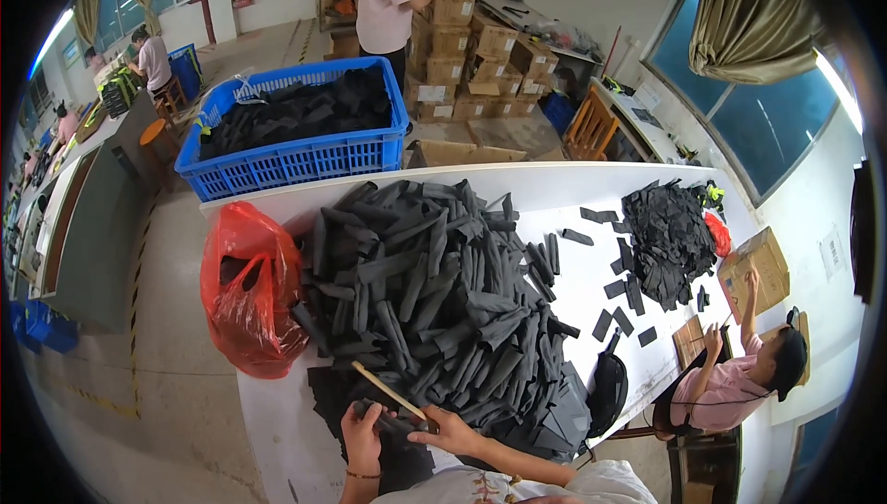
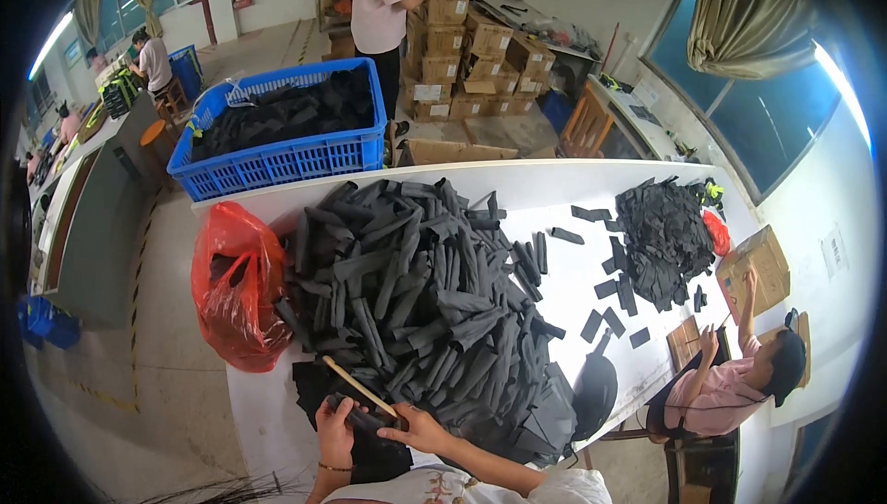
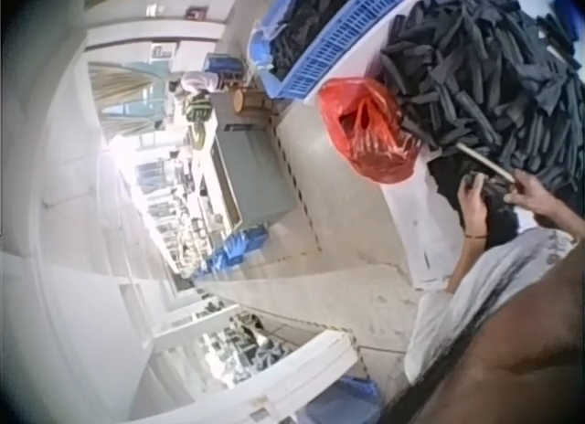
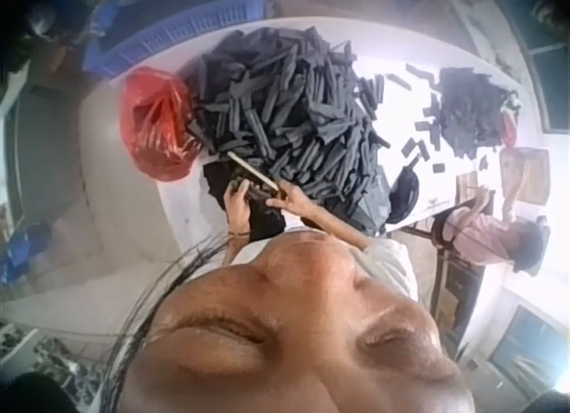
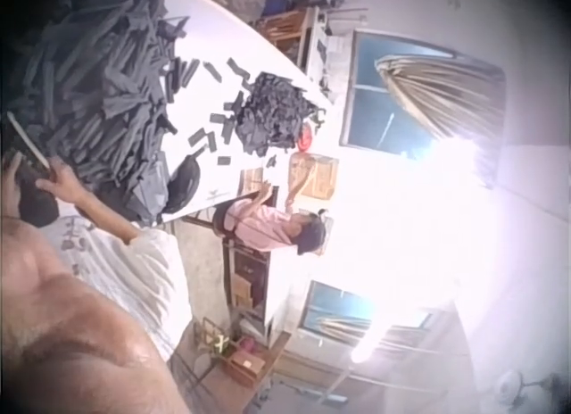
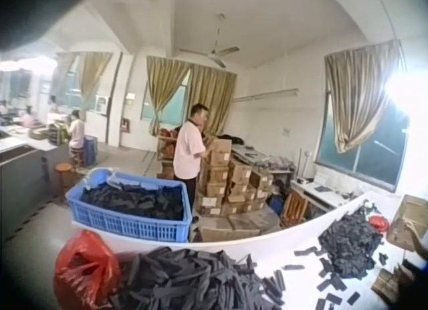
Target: The worker applies glue to small black foam strips using a wooden stick and organizes them on a table.
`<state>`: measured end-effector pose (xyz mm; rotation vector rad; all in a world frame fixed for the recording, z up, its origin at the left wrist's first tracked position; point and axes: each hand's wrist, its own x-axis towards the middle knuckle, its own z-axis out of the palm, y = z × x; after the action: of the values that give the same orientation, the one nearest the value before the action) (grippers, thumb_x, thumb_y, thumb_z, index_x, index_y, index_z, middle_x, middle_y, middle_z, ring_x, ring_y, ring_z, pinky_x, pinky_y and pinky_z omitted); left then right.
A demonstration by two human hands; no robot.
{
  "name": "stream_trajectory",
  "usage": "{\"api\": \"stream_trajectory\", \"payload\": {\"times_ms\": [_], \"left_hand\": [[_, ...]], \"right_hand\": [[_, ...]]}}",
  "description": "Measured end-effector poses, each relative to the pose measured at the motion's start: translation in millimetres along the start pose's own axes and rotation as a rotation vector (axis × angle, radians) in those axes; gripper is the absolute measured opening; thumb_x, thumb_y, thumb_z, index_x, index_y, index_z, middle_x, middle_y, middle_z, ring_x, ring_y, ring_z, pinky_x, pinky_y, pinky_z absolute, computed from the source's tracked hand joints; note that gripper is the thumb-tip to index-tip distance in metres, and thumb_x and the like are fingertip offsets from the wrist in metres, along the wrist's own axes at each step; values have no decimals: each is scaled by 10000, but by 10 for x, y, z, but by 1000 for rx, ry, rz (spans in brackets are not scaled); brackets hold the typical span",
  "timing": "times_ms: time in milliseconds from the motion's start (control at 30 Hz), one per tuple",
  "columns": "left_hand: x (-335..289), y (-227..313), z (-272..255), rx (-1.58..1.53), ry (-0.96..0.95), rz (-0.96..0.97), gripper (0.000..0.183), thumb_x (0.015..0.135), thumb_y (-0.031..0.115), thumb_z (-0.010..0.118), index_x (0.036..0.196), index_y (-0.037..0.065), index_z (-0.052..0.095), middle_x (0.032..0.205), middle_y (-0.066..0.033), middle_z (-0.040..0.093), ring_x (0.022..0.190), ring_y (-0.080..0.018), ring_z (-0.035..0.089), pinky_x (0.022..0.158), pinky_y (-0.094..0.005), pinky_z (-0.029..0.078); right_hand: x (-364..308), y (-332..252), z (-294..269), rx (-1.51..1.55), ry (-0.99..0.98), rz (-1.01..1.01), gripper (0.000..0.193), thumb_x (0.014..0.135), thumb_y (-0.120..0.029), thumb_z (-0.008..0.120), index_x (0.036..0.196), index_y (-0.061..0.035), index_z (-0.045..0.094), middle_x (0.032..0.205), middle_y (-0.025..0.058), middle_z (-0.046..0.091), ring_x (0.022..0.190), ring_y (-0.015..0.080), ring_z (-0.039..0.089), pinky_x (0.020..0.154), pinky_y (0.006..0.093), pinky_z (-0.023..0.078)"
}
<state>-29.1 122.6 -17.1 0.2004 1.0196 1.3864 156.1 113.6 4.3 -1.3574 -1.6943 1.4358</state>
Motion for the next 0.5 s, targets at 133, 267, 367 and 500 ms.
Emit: {"api": "stream_trajectory", "payload": {"times_ms": [133,267,367,500], "left_hand": [[86,-78,-115,11,27,49,90,857,21,657,866,21,567,774,-72,619,692,-190,635,672,-316,547],[233,-22,-294,-31,268,83,101,869,82,671,870,68,571,736,-52,618,652,-164,633,594,-268,534],[265,141,-375,-8,208,104,118,873,137,683,881,92,574,716,-44,619,587,-163,624,504,-250,518],[197,188,-443,15,210,115,134,876,162,684,884,88,572,706,-48,613,568,-167,613,500,-246,508]], "right_hand": [[4,129,42,22,-30,120,269,882,-190,674,1057,5,611,721,96,603,615,155,548,591,298,445],[-40,51,-168,-28,0,-40,221,895,-204,646,972,-5,589,676,156,564,577,276,553,562,363,445],[-85,0,-503,-167,57,-41,191,892,-188,652,936,-16,581,693,151,548,597,251,547,556,359,437],[-125,-189,-1046,-12,390,-52,153,914,-169,642,964,-39,579,684,11,534,605,75,538,486,257,421]]}}
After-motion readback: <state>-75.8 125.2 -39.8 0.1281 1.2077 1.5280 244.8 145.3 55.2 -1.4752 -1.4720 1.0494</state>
